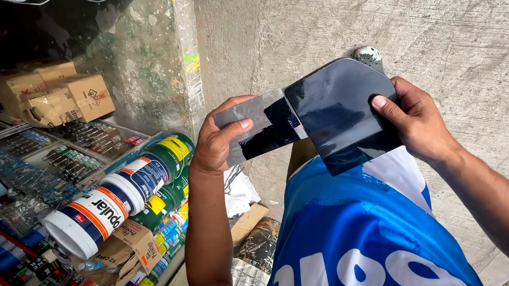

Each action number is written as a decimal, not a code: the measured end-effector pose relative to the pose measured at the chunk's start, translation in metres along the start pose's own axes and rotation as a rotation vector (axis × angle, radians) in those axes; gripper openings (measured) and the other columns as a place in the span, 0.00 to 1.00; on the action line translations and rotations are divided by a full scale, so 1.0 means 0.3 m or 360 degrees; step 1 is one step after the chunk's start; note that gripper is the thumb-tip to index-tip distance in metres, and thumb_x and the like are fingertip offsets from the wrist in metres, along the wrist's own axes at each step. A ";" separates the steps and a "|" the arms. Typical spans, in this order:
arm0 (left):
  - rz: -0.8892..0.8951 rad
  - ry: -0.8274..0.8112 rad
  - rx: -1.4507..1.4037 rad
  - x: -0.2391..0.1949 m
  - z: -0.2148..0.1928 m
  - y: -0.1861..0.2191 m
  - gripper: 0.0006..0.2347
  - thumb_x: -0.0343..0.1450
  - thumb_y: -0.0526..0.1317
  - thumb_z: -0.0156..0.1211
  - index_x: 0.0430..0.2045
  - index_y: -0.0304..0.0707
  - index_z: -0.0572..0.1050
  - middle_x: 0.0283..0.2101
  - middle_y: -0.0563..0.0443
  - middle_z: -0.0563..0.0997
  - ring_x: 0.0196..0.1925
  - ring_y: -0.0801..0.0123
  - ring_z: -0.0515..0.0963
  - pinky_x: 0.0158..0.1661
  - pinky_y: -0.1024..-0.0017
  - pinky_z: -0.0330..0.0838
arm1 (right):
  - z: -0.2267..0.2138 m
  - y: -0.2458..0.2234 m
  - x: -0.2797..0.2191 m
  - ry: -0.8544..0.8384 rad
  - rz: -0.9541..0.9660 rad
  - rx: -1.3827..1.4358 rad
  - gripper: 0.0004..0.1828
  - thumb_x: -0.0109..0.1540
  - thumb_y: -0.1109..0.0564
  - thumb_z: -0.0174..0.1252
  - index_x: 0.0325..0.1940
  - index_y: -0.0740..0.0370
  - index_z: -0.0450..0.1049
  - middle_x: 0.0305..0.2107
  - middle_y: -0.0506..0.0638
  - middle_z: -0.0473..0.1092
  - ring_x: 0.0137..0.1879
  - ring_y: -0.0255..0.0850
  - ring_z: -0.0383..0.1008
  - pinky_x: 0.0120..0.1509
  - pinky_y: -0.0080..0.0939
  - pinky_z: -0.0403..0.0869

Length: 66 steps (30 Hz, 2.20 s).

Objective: Mixing paint in cans, comparing color swatches against reference parts for matching, and organizing inventory on shelves.

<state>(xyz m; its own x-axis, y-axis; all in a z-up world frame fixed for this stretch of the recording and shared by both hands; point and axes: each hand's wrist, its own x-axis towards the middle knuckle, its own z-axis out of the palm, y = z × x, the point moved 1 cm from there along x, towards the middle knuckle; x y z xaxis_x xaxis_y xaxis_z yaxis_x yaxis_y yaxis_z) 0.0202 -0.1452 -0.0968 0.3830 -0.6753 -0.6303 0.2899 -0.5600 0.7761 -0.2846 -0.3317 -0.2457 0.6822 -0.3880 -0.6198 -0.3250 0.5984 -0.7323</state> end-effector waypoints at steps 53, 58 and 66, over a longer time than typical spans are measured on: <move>0.0232 0.0494 0.0101 -0.293 -0.155 0.095 0.19 0.69 0.41 0.64 0.55 0.35 0.82 0.50 0.53 0.84 0.54 0.68 0.82 0.63 0.72 0.73 | 0.198 -0.245 0.171 -0.0488 -0.0274 -0.0273 0.12 0.76 0.49 0.59 0.44 0.54 0.69 0.31 0.41 0.66 0.36 0.31 0.70 0.38 0.31 0.72; 0.0318 0.0720 -0.0040 -0.426 -0.201 0.104 0.19 0.69 0.38 0.67 0.56 0.34 0.82 0.44 0.55 0.84 0.47 0.73 0.80 0.53 0.77 0.74 | 0.308 -0.425 0.287 -0.0728 -0.0446 -0.0685 0.11 0.77 0.51 0.61 0.48 0.59 0.72 0.32 0.47 0.72 0.35 0.36 0.74 0.34 0.34 0.72; 0.0767 0.1292 0.0052 -0.586 -0.277 0.122 0.22 0.69 0.42 0.67 0.59 0.35 0.80 0.52 0.51 0.85 0.54 0.66 0.80 0.59 0.69 0.71 | 0.536 -0.521 0.340 -0.0994 -0.0506 -0.0902 0.11 0.77 0.50 0.60 0.46 0.57 0.71 0.28 0.45 0.67 0.33 0.35 0.67 0.33 0.37 0.65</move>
<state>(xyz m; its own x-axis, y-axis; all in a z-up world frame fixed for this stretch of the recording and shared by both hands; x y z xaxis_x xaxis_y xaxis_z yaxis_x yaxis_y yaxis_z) 0.0363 -0.0072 0.0439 0.9524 -0.3036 -0.0261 -0.0792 -0.3292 0.9409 -0.0590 -0.3521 -0.1492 0.9729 0.0740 -0.2190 -0.2216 0.0284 -0.9747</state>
